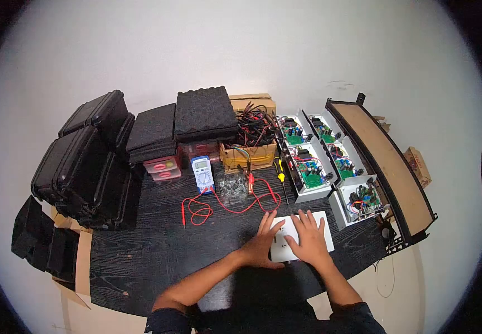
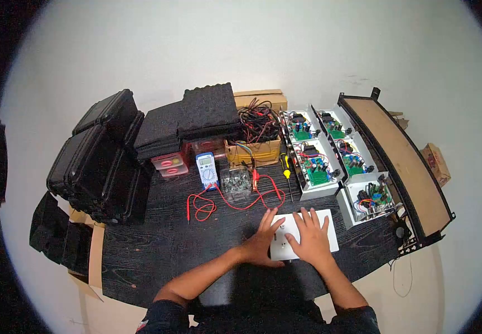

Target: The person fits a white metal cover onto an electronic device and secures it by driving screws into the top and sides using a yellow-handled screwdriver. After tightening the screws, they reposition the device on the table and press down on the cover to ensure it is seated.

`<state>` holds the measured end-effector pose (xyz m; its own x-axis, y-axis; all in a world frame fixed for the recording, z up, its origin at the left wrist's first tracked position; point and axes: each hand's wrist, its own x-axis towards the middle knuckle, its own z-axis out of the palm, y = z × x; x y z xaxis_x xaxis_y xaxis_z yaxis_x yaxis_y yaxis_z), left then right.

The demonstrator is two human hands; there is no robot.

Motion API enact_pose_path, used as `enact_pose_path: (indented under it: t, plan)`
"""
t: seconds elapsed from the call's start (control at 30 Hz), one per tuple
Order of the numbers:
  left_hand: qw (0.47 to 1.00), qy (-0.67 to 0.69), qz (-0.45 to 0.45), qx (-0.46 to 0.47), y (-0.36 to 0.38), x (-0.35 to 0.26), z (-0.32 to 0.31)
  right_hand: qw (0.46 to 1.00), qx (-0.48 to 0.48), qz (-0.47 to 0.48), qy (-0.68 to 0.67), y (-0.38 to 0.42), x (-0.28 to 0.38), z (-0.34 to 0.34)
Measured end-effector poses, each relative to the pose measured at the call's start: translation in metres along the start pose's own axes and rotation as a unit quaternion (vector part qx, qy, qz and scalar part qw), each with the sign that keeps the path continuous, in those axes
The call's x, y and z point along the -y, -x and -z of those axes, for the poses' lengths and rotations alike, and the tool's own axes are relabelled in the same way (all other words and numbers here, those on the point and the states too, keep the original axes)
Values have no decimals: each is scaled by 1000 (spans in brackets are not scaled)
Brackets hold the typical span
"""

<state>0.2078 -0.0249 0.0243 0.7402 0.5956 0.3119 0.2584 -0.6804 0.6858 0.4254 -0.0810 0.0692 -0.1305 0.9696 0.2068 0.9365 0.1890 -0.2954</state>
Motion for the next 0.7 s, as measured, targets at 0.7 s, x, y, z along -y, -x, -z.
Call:
enact_pose_path:
  t: [0.7]
  plan:
    - [996,-84,-41,-10,-3,10,-15,999,-38,6,-17,-5,-21,-6]
